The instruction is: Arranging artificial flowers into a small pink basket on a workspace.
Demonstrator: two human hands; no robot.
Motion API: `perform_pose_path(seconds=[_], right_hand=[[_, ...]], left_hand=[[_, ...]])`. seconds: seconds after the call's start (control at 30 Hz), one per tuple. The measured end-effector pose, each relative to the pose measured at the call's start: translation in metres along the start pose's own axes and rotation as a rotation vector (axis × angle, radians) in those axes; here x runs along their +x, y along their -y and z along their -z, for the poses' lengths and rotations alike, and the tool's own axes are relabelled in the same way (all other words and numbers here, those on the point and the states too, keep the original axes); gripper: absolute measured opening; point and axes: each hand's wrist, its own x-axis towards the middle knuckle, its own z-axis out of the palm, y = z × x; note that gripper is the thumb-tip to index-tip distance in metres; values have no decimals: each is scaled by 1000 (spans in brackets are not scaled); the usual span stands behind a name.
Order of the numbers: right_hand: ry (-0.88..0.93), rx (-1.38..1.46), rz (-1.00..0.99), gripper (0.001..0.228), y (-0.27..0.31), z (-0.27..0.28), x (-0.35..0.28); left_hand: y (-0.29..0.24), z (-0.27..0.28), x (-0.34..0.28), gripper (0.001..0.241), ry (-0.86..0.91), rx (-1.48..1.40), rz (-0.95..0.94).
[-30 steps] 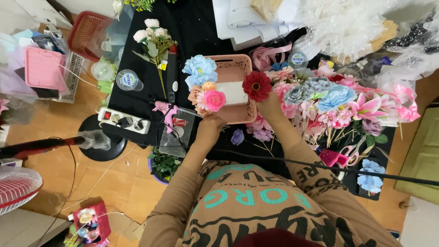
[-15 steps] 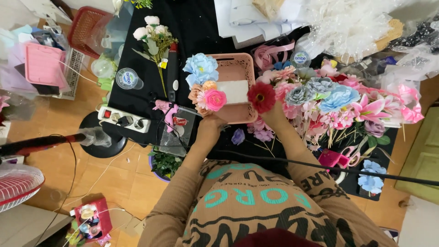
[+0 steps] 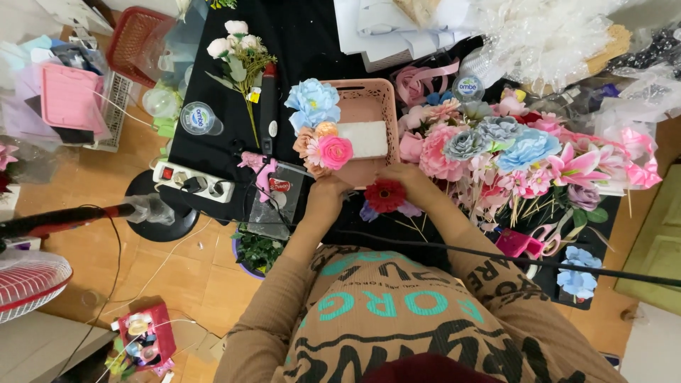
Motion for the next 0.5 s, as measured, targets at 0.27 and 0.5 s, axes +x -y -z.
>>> perform_pose_path(seconds=[0.27,0.5], right_hand=[[135,-81,67,15,-13,2,4],[230,-22,21,13,9,21,13]], left_hand=[[4,-4,2,23,18,1,-8],[9,-9,1,25,30,-1,12]])
